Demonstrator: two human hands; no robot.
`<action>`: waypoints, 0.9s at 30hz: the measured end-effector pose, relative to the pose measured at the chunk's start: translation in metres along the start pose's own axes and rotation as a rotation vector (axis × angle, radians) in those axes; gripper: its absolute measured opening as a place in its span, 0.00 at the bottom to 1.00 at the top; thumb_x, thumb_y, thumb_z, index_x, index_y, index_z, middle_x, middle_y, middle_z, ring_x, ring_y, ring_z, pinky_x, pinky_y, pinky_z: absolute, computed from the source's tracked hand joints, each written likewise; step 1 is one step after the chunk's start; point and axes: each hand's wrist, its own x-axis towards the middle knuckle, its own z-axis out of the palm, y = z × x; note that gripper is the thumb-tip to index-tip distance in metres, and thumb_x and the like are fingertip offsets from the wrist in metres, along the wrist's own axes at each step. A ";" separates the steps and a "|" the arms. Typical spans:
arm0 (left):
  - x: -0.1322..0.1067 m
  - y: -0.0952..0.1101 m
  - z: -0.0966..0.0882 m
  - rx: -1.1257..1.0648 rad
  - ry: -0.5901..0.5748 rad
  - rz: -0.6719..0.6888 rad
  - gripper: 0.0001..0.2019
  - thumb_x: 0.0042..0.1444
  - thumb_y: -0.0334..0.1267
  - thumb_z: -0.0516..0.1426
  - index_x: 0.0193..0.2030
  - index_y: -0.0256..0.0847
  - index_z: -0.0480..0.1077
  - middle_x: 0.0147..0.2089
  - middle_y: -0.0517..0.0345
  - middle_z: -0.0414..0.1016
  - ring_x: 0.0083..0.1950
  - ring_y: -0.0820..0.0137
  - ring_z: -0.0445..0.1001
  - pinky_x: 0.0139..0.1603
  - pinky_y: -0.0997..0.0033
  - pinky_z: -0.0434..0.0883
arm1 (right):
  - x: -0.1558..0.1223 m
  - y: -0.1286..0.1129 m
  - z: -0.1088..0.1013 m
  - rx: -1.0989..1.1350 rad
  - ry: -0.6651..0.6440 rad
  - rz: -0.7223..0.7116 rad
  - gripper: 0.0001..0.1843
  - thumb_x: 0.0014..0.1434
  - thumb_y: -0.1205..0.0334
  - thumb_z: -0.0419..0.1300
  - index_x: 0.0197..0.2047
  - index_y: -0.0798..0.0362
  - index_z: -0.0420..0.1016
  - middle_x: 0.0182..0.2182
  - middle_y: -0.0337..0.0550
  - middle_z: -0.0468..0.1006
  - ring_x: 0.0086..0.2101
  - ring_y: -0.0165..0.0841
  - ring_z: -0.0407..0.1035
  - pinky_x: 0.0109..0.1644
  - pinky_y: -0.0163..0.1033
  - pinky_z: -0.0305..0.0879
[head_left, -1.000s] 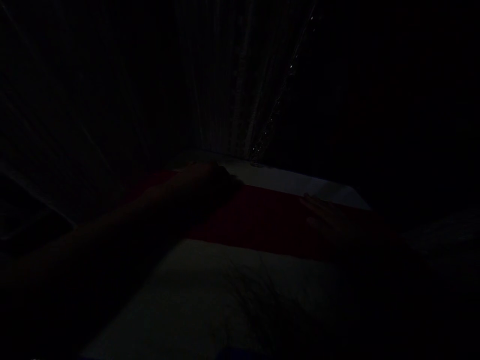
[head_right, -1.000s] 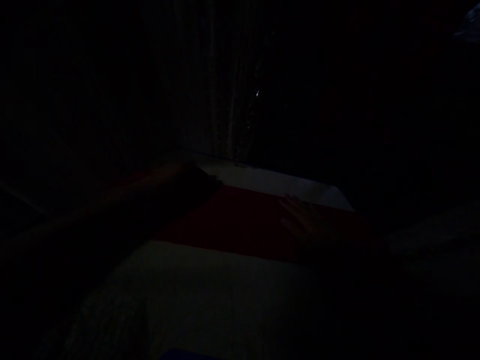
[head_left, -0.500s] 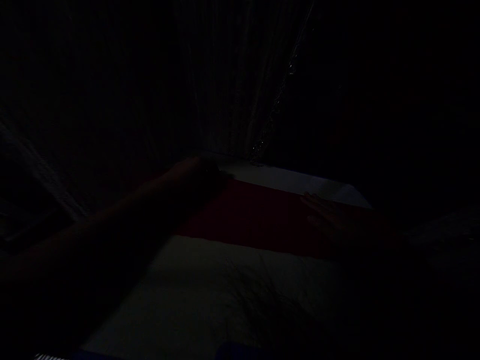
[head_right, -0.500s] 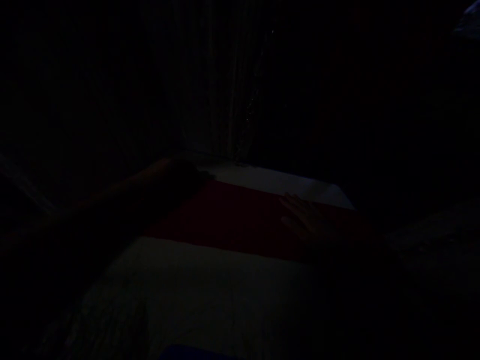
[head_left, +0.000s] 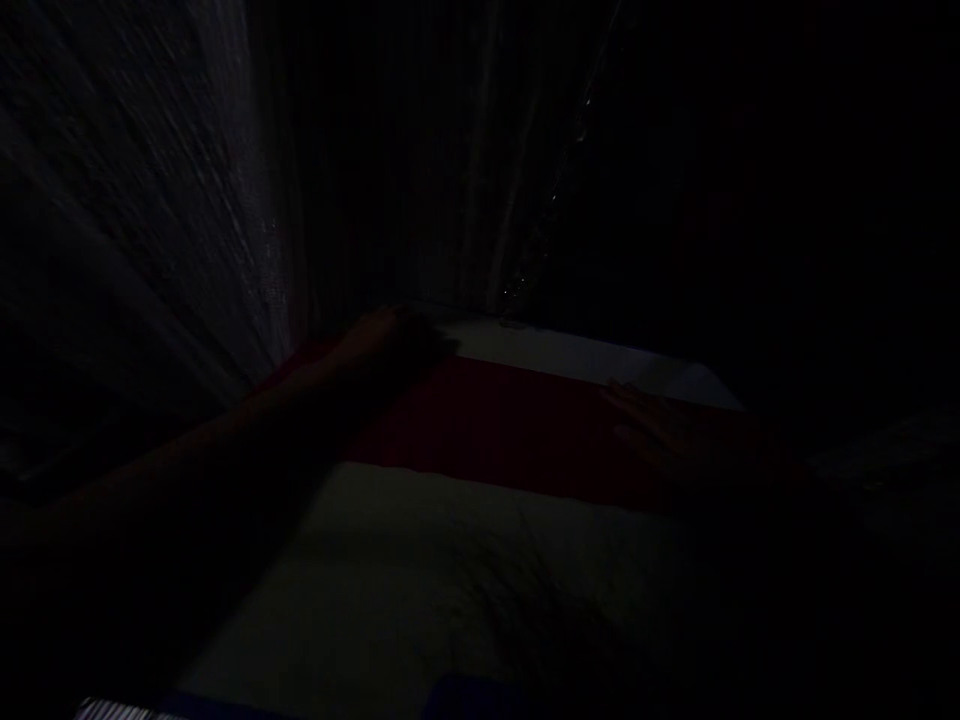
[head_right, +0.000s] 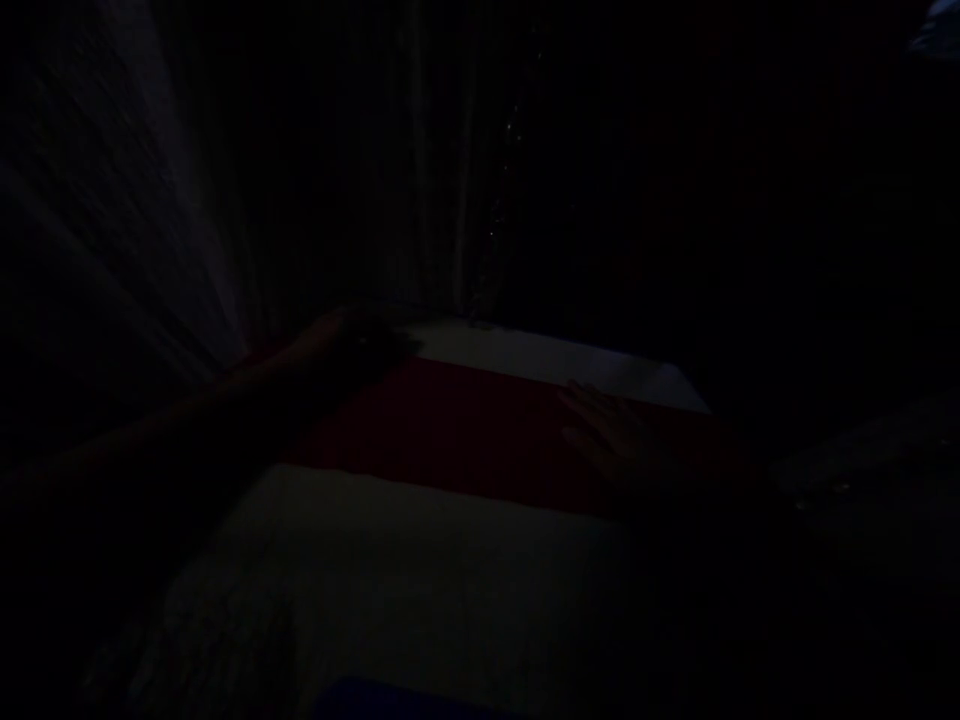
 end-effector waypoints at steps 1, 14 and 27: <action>-0.001 0.001 -0.003 0.015 0.007 0.006 0.23 0.66 0.59 0.60 0.53 0.42 0.81 0.58 0.47 0.79 0.56 0.55 0.77 0.55 0.61 0.72 | 0.000 0.000 0.000 0.003 0.001 -0.011 0.33 0.74 0.40 0.44 0.77 0.41 0.58 0.78 0.43 0.56 0.76 0.44 0.48 0.81 0.63 0.46; -0.030 0.046 -0.011 0.148 -0.202 0.240 0.30 0.76 0.59 0.42 0.72 0.48 0.68 0.75 0.46 0.66 0.73 0.46 0.66 0.72 0.40 0.63 | 0.003 -0.010 -0.007 0.027 -0.021 0.016 0.36 0.73 0.38 0.44 0.76 0.45 0.60 0.77 0.47 0.56 0.76 0.45 0.49 0.81 0.64 0.45; -0.039 0.067 0.002 0.040 -0.366 0.295 0.39 0.74 0.67 0.38 0.83 0.47 0.47 0.84 0.56 0.39 0.85 0.53 0.37 0.80 0.33 0.35 | 0.002 0.001 -0.004 0.033 -0.029 0.035 0.35 0.73 0.37 0.45 0.77 0.41 0.59 0.78 0.43 0.55 0.76 0.45 0.49 0.80 0.64 0.47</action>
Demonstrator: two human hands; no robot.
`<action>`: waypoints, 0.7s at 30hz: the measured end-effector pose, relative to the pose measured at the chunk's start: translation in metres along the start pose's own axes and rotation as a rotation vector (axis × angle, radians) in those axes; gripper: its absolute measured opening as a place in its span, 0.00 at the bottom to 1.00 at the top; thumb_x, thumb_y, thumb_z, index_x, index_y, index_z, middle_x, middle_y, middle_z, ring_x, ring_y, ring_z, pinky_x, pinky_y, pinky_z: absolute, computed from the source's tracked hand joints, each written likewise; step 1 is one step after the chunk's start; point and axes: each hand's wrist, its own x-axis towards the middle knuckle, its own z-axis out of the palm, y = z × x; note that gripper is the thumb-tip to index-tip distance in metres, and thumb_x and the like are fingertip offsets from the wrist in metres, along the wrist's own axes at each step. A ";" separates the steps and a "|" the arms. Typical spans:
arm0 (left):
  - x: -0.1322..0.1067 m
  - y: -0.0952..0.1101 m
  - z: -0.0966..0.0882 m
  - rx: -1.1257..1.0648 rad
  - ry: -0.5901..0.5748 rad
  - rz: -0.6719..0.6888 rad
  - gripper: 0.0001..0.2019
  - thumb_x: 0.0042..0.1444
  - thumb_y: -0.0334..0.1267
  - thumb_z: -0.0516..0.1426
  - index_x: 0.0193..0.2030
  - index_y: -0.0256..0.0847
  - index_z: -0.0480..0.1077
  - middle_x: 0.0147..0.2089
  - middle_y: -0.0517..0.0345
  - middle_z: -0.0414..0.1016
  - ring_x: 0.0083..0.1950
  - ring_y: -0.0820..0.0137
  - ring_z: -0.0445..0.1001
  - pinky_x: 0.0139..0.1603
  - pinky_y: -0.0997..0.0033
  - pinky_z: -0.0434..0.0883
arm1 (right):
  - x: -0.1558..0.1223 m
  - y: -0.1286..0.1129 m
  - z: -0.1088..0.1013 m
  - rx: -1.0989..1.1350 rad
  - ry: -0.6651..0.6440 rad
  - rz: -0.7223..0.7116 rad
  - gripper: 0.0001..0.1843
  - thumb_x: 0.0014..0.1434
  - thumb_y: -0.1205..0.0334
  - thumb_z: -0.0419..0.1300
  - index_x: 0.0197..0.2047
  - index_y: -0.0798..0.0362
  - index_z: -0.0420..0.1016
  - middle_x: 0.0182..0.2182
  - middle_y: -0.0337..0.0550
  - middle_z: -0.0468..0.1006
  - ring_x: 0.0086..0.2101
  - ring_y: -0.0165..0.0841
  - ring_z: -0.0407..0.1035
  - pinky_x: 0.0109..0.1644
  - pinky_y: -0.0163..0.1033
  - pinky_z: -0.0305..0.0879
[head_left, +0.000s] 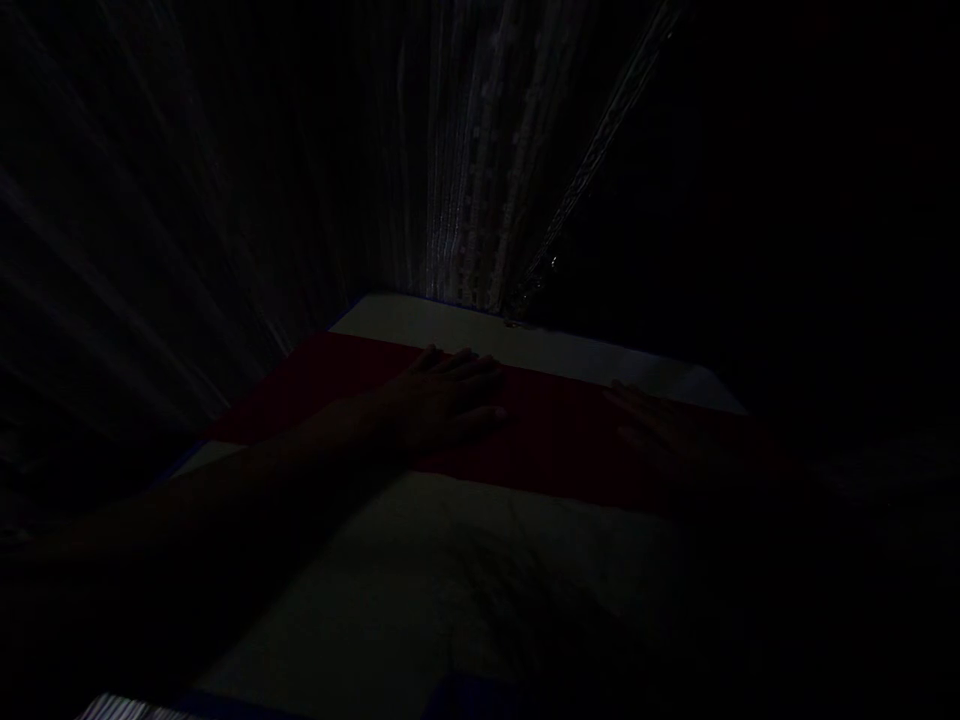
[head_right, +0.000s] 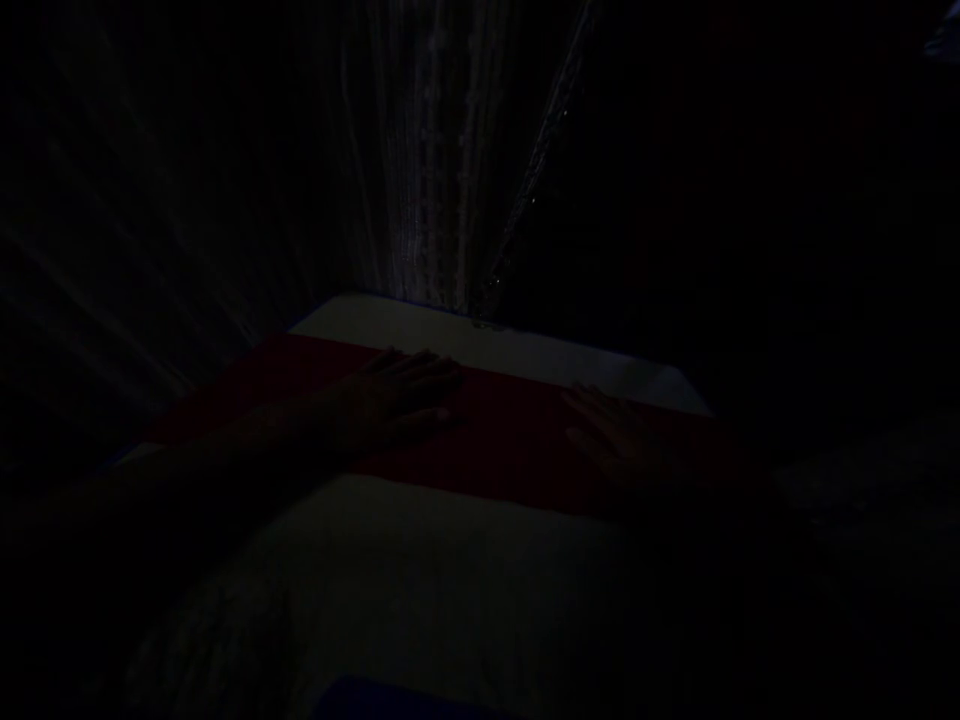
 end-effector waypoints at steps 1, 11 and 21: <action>0.001 0.000 0.000 0.003 0.008 0.001 0.39 0.74 0.67 0.39 0.82 0.47 0.48 0.84 0.55 0.40 0.85 0.53 0.38 0.80 0.33 0.36 | 0.000 0.001 0.000 0.006 0.003 0.002 0.35 0.73 0.37 0.45 0.76 0.42 0.59 0.78 0.44 0.55 0.76 0.45 0.49 0.80 0.64 0.47; 0.005 0.003 0.001 0.009 0.082 -0.037 0.38 0.75 0.65 0.38 0.83 0.47 0.47 0.84 0.55 0.40 0.85 0.53 0.35 0.80 0.32 0.35 | 0.000 -0.004 -0.002 0.005 0.007 0.030 0.37 0.72 0.38 0.45 0.75 0.47 0.62 0.78 0.48 0.55 0.76 0.46 0.48 0.81 0.64 0.45; 0.007 0.004 0.004 0.016 0.011 -0.022 0.42 0.73 0.66 0.39 0.83 0.39 0.45 0.84 0.53 0.39 0.85 0.53 0.37 0.81 0.35 0.36 | 0.000 0.000 -0.001 0.023 0.016 0.022 0.35 0.72 0.38 0.47 0.75 0.42 0.61 0.77 0.44 0.57 0.76 0.44 0.50 0.80 0.63 0.49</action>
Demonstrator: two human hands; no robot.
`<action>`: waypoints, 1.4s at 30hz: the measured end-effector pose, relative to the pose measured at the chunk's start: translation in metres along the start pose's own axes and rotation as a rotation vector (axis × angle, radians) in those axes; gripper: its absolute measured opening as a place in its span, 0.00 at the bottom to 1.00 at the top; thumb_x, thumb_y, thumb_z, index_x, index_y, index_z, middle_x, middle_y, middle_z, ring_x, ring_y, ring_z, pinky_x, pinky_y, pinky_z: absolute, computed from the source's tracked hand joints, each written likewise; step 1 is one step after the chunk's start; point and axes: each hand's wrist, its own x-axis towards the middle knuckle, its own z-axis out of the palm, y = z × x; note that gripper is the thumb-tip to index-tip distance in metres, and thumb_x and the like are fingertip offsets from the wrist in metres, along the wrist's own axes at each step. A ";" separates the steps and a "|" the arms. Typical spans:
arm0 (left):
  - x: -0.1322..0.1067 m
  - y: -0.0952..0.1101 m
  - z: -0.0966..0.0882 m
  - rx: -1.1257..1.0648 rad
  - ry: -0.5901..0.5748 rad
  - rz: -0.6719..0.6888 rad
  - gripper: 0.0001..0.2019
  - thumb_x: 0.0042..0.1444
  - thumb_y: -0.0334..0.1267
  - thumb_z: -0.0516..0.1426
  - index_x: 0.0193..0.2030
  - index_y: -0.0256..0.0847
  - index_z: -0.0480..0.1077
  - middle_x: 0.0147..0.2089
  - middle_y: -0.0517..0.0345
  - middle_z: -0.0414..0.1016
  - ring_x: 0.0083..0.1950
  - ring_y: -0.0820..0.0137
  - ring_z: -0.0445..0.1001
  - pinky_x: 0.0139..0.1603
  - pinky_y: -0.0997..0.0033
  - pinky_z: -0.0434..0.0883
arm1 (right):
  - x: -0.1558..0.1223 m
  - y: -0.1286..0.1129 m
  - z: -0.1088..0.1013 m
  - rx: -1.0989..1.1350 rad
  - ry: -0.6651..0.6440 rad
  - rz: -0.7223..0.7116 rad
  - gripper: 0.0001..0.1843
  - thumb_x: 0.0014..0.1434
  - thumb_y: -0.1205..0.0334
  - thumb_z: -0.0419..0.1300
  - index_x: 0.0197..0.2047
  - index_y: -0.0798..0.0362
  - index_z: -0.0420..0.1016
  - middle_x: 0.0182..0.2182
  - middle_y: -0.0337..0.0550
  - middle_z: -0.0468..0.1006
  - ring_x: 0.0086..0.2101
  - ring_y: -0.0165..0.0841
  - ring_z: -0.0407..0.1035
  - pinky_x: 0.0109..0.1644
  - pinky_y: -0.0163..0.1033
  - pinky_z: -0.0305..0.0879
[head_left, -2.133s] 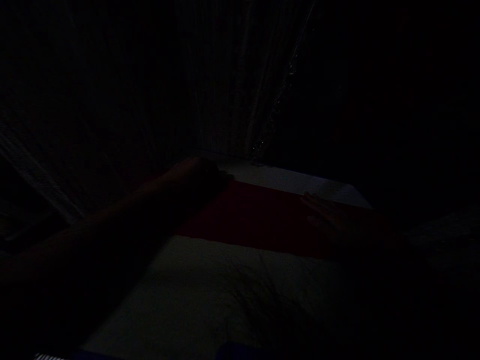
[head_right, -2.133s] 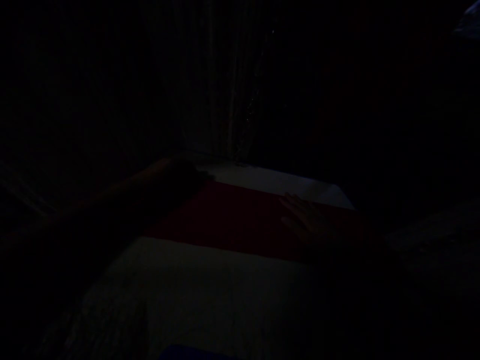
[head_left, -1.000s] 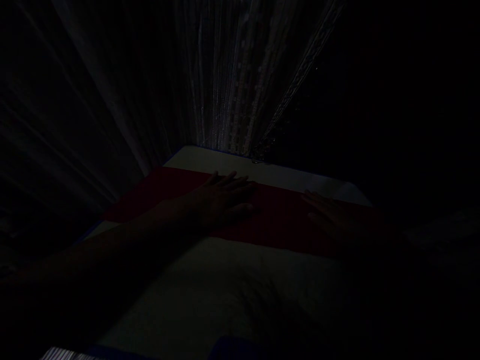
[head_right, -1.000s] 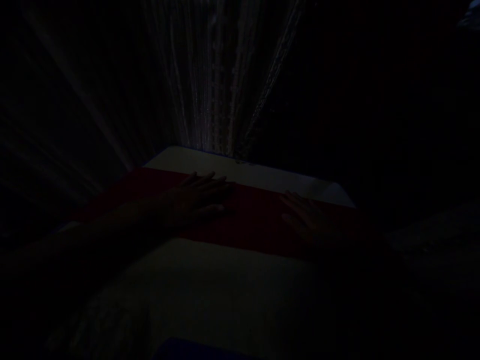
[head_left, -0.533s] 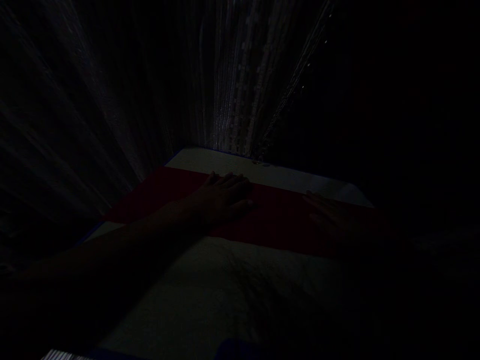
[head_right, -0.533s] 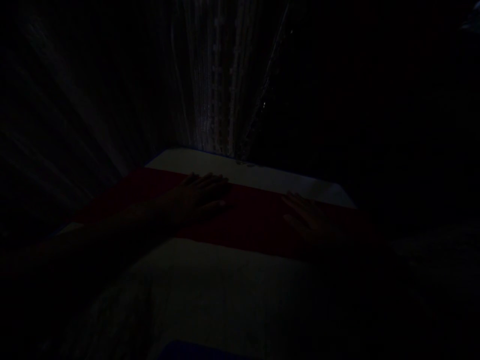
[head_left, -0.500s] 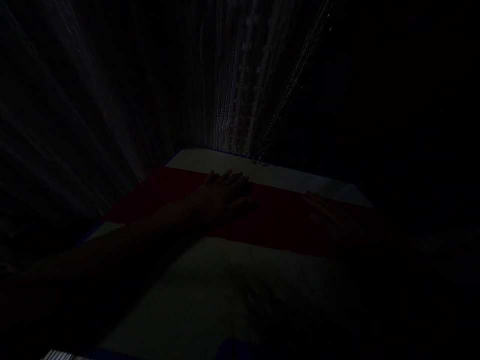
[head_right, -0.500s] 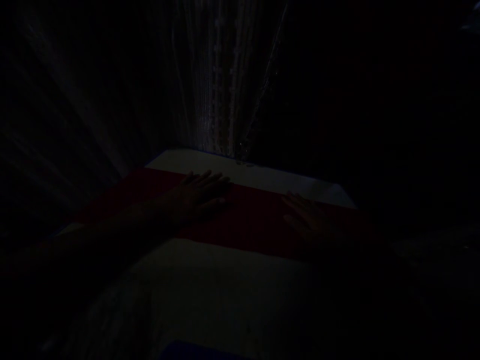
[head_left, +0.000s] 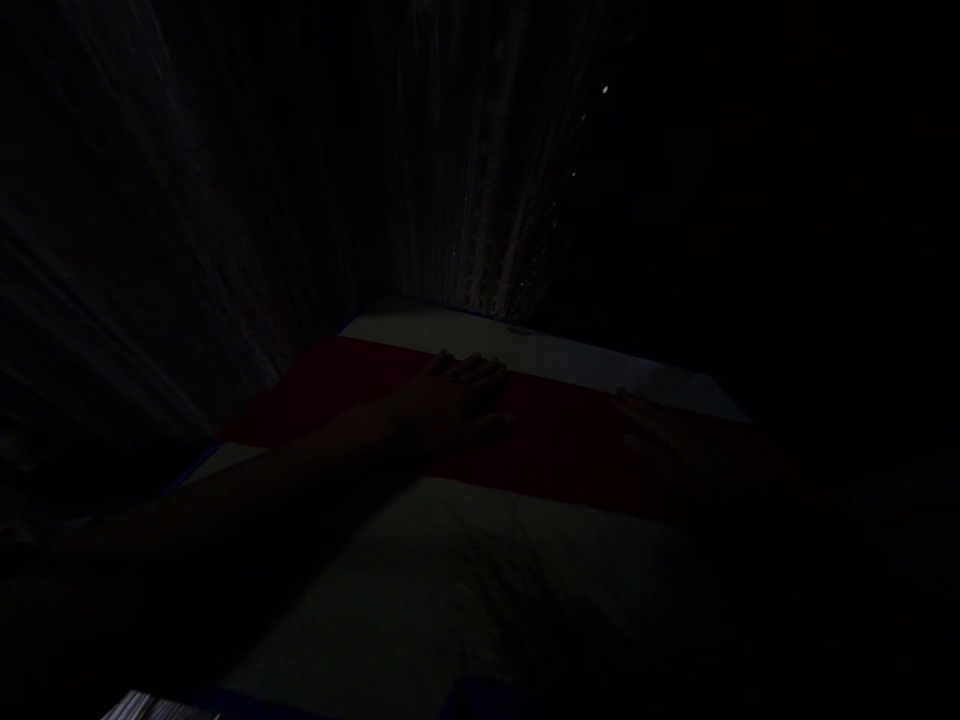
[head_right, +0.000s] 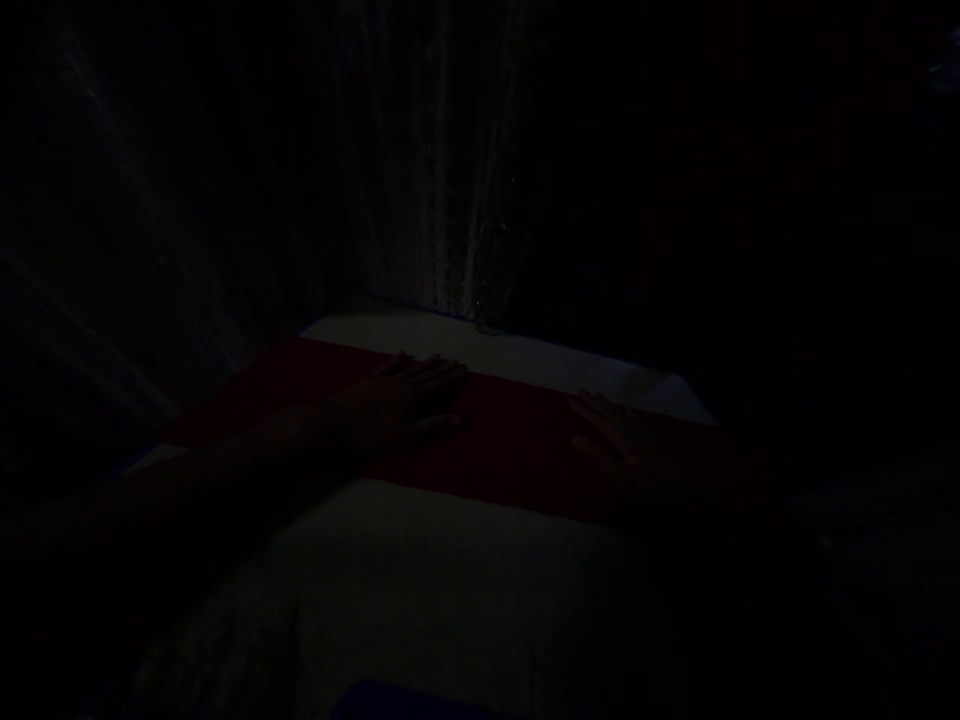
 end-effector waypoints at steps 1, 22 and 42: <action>0.000 0.000 0.000 0.001 0.002 0.001 0.42 0.73 0.66 0.40 0.83 0.40 0.45 0.84 0.53 0.39 0.85 0.53 0.37 0.81 0.34 0.36 | 0.000 0.000 0.000 0.004 -0.001 -0.003 0.35 0.72 0.38 0.47 0.75 0.42 0.61 0.77 0.44 0.57 0.76 0.44 0.50 0.80 0.63 0.49; 0.001 -0.001 0.001 0.005 0.014 0.023 0.39 0.75 0.62 0.40 0.82 0.39 0.48 0.84 0.50 0.40 0.85 0.52 0.38 0.81 0.35 0.38 | 0.002 0.001 0.000 0.008 0.000 -0.004 0.34 0.72 0.39 0.49 0.75 0.44 0.62 0.77 0.47 0.58 0.76 0.45 0.51 0.80 0.63 0.50; 0.002 -0.003 0.003 -0.008 0.040 0.033 0.40 0.75 0.64 0.40 0.82 0.39 0.49 0.84 0.50 0.42 0.84 0.51 0.40 0.80 0.34 0.39 | -0.003 -0.005 -0.003 0.001 0.022 -0.002 0.32 0.72 0.39 0.49 0.74 0.38 0.61 0.77 0.42 0.58 0.75 0.45 0.52 0.79 0.63 0.52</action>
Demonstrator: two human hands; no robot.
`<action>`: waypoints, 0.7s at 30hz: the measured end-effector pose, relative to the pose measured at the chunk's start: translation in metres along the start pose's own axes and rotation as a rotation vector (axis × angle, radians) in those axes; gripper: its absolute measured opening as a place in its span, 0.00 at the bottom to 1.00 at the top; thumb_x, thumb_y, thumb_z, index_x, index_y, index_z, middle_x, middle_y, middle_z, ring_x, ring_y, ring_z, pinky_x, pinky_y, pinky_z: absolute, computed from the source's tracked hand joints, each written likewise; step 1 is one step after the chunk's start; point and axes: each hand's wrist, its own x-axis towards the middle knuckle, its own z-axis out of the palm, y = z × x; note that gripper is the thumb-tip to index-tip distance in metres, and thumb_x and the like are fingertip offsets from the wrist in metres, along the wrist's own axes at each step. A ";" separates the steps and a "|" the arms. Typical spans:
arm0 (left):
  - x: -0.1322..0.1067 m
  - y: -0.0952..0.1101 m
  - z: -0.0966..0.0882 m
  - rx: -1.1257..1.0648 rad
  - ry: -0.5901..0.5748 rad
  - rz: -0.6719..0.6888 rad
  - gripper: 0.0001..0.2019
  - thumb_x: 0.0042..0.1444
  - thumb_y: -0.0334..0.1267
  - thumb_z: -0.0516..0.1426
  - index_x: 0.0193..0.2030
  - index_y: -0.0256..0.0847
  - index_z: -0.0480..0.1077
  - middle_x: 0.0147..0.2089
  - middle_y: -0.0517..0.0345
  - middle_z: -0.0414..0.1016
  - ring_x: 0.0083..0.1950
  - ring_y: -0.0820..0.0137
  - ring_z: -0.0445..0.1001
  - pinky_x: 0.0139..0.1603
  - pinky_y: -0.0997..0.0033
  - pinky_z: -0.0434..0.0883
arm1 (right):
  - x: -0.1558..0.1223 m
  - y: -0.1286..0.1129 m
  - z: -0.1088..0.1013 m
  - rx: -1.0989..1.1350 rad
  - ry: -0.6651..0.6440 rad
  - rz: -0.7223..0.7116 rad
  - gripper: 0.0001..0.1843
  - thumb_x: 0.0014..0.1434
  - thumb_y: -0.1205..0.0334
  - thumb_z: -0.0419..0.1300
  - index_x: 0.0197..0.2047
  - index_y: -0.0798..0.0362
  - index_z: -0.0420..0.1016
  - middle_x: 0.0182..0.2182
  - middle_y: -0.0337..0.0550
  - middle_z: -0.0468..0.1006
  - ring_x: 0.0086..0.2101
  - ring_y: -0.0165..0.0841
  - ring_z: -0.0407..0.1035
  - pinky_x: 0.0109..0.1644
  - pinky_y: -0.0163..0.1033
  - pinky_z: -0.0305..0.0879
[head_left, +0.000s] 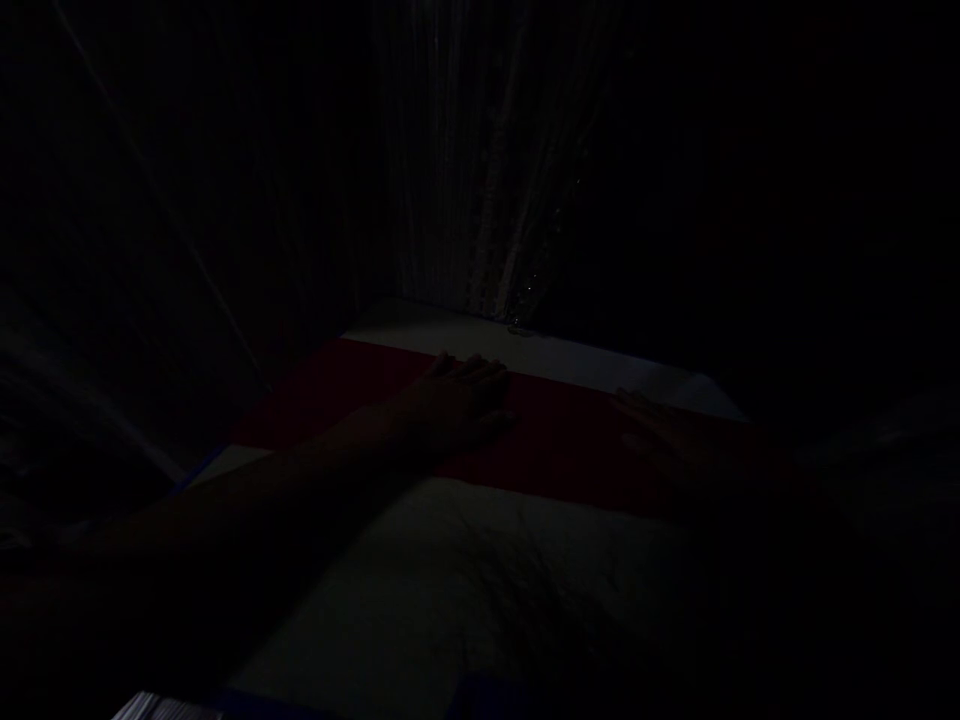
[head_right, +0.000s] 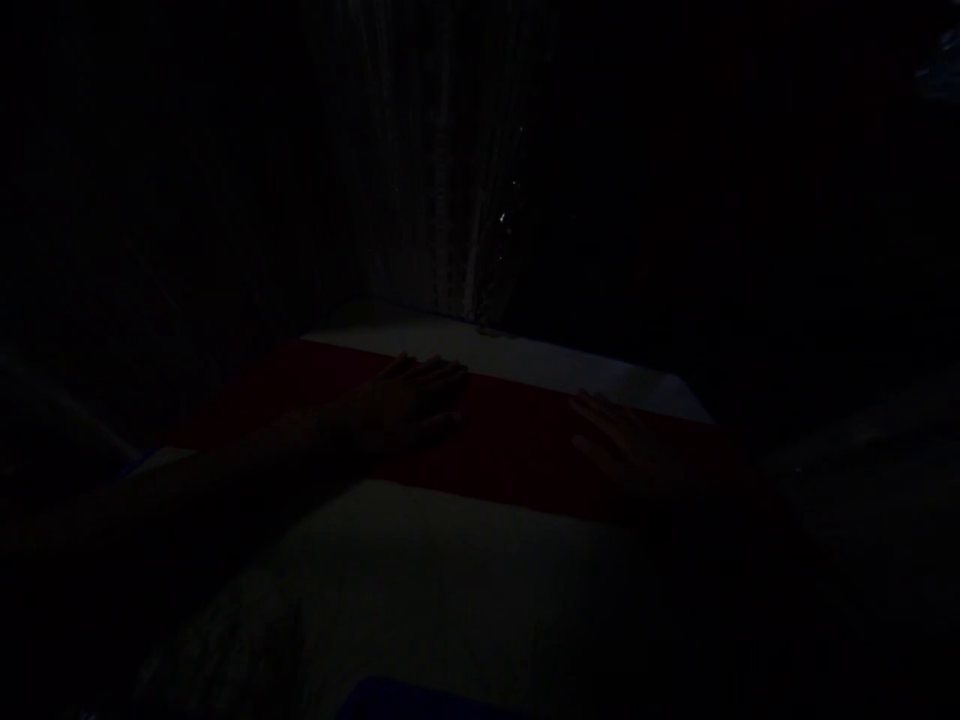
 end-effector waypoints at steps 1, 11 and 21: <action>0.000 0.000 0.000 -0.004 -0.004 -0.003 0.40 0.74 0.64 0.40 0.82 0.39 0.49 0.84 0.49 0.42 0.84 0.51 0.40 0.80 0.34 0.38 | 0.000 0.000 0.000 -0.004 -0.007 -0.002 0.32 0.72 0.39 0.49 0.74 0.38 0.61 0.77 0.41 0.59 0.75 0.45 0.52 0.79 0.62 0.52; -0.004 0.017 -0.012 -0.044 -0.056 0.010 0.40 0.73 0.65 0.41 0.82 0.42 0.49 0.84 0.51 0.40 0.85 0.51 0.35 0.80 0.33 0.35 | 0.002 -0.003 -0.003 0.009 -0.023 -0.001 0.34 0.71 0.37 0.48 0.74 0.42 0.63 0.76 0.47 0.60 0.75 0.46 0.54 0.79 0.64 0.52; -0.003 0.021 -0.013 -0.010 -0.104 0.008 0.44 0.69 0.71 0.45 0.83 0.46 0.47 0.84 0.50 0.36 0.85 0.49 0.33 0.80 0.31 0.35 | 0.001 0.003 -0.004 0.025 -0.002 0.000 0.34 0.72 0.39 0.47 0.76 0.42 0.59 0.78 0.45 0.56 0.76 0.44 0.50 0.80 0.61 0.50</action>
